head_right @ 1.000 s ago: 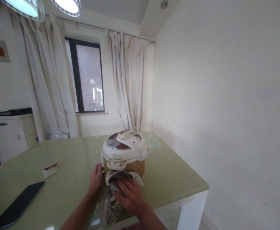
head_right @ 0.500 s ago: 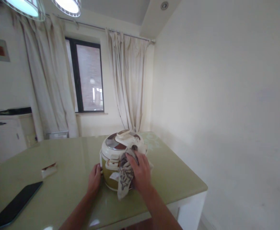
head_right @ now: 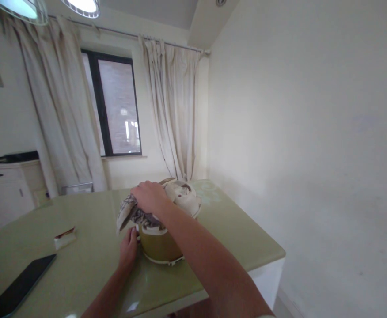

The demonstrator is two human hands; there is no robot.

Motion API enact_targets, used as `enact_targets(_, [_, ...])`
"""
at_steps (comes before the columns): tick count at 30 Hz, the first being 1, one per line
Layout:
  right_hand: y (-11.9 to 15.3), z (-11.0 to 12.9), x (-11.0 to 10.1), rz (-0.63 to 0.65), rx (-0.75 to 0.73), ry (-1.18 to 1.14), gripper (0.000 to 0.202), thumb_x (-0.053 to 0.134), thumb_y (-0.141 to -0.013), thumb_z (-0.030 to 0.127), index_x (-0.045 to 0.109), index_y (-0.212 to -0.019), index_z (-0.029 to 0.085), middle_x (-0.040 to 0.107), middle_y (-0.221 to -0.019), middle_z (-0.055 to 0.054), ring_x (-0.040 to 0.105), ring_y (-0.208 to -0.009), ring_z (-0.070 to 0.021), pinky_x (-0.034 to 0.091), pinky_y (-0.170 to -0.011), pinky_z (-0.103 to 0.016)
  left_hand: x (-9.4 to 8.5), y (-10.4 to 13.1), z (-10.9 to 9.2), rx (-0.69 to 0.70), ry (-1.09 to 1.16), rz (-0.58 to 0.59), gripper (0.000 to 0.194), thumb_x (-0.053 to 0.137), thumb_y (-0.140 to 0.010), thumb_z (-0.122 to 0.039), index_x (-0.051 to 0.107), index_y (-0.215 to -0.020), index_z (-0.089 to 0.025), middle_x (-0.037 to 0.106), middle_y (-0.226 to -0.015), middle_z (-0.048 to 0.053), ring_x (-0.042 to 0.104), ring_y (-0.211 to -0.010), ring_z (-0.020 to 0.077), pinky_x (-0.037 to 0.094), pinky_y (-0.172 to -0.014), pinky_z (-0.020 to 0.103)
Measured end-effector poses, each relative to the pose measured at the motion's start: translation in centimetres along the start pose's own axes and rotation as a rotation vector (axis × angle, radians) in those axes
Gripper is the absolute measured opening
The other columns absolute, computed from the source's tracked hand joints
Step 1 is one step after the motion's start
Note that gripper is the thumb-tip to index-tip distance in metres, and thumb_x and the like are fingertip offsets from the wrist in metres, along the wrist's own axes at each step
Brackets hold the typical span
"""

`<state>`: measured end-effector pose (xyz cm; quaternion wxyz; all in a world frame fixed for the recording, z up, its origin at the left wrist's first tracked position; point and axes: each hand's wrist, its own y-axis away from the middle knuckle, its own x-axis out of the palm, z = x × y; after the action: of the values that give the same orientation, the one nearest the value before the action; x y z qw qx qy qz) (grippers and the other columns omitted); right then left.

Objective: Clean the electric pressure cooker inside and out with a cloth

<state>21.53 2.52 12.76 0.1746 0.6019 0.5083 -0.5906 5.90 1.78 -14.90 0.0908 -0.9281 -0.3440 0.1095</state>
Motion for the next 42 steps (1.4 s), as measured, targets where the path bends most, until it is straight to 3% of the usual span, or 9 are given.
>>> enact_targets(6, [-0.9, -0.5, 0.6, -0.115, 0.003, 0.002, 0.027, 0.065, -0.094, 0.026, 0.067, -0.122, 0.024, 0.065, -0.126, -0.009, 0.055, -0.121, -0.0258, 0.046, -0.102, -0.041, -0.1, 0.1, -0.2, 0.050, 0.044, 0.031, 0.057, 0.044, -0.089, -0.072, 0.065, -0.104, -0.021, 0.076, -0.103, 0.010, 0.073, -0.102, 0.0306, 0.061, -0.085, 0.046])
enact_targets(11, [-0.6, -0.6, 0.6, -0.213, -0.005, 0.037, 0.046, 0.056, -0.100, 0.018, 0.056, -0.143, 0.036, 0.052, -0.140, -0.008, 0.050, -0.123, -0.0252, 0.047, -0.101, -0.042, -0.1, 0.4, -0.6, 0.009, 0.093, 0.037, 0.058, 0.047, -0.086, -0.074, 0.066, -0.101, -0.020, 0.075, -0.099, 0.009, 0.072, -0.096, 0.0281, 0.061, -0.084, 0.043])
enact_targets(16, [-1.8, -0.6, 0.4, 0.029, -0.062, 0.024, 0.030, 0.054, -0.098, 0.019, 0.072, -0.119, 0.032, 0.056, -0.136, -0.009, 0.055, -0.123, -0.0292, 0.053, -0.096, -0.049, -0.1, 0.2, -0.4, -0.022, 0.134, 0.022, 0.059, 0.054, -0.082, -0.074, 0.067, -0.099, -0.020, 0.074, -0.095, 0.010, 0.071, -0.093, 0.0284, 0.060, -0.081, 0.042])
enact_targets(20, [-2.5, -0.5, -0.2, 0.242, -0.040, -0.083, 0.044, 0.067, -0.089, 0.053, 0.072, -0.125, 0.027, 0.059, -0.138, -0.015, 0.057, -0.127, -0.0357, 0.052, -0.101, -0.058, 0.0, 0.0, -0.3, 0.002, 0.145, 0.036, 0.059, 0.052, -0.083, -0.074, 0.067, -0.104, -0.020, 0.073, -0.099, 0.009, 0.071, -0.094, 0.0275, 0.060, -0.080, 0.040])
enact_targets(24, [-1.7, 0.4, 0.0, 0.183, 0.020, -0.114, 0.077, 0.055, -0.083, 0.084, 0.071, -0.128, 0.023, 0.060, -0.139, -0.020, 0.057, -0.128, -0.0412, 0.047, -0.103, -0.065, 0.1, 0.2, -0.7, 0.001, 0.150, 0.041, 0.059, 0.050, -0.084, -0.075, 0.064, -0.103, -0.021, 0.073, -0.098, 0.008, 0.071, -0.092, 0.0265, 0.061, -0.077, 0.039])
enact_targets(29, [-0.4, 1.0, 0.9, -0.064, 0.029, -0.001, 0.050, 0.039, -0.106, 0.057, 0.074, -0.112, 0.023, 0.065, -0.124, -0.013, 0.060, -0.118, -0.0314, 0.053, -0.096, -0.053, 0.1, 0.3, -0.9, 0.023, 0.138, 0.053, 0.059, 0.047, -0.085, -0.076, 0.064, -0.101, -0.021, 0.073, -0.099, 0.008, 0.071, -0.091, 0.0260, 0.060, -0.078, 0.039])
enact_targets(35, [1.8, -0.5, 0.0, -0.064, 0.014, -0.010, 0.037, 0.050, -0.101, 0.025, 0.066, -0.132, 0.038, 0.059, -0.129, -0.007, 0.059, -0.111, -0.0267, 0.053, -0.091, -0.044, 0.0, 0.2, -0.2, 0.043, 0.119, 0.071, 0.056, 0.044, -0.090, -0.073, 0.064, -0.102, -0.021, 0.072, -0.097, 0.007, 0.070, -0.090, 0.0241, 0.060, -0.080, 0.038])
enact_targets(39, [5.6, -0.4, -0.7, -0.090, 0.053, 0.029, 0.026, 0.052, -0.100, 0.027, 0.075, -0.111, 0.030, 0.058, -0.132, -0.009, 0.053, -0.118, -0.0296, 0.046, -0.100, -0.049, 0.1, 0.4, -0.5, 0.050, 0.129, 0.054, 0.057, 0.045, -0.089, -0.074, 0.064, -0.099, -0.021, 0.072, -0.094, 0.008, 0.070, -0.090, 0.0253, 0.060, -0.078, 0.039])
enact_targets(42, [8.4, -0.1, -1.0, -0.125, 0.117, -0.006, 0.027, 0.060, -0.095, 0.041, 0.074, -0.113, 0.027, 0.055, -0.138, -0.011, 0.051, -0.121, -0.0309, 0.044, -0.103, -0.050, 0.1, 0.5, -0.5, 0.020, 0.116, 0.037, 0.057, 0.045, -0.088, -0.073, 0.065, -0.102, -0.022, 0.073, -0.096, 0.008, 0.071, -0.090, 0.0265, 0.060, -0.078, 0.041])
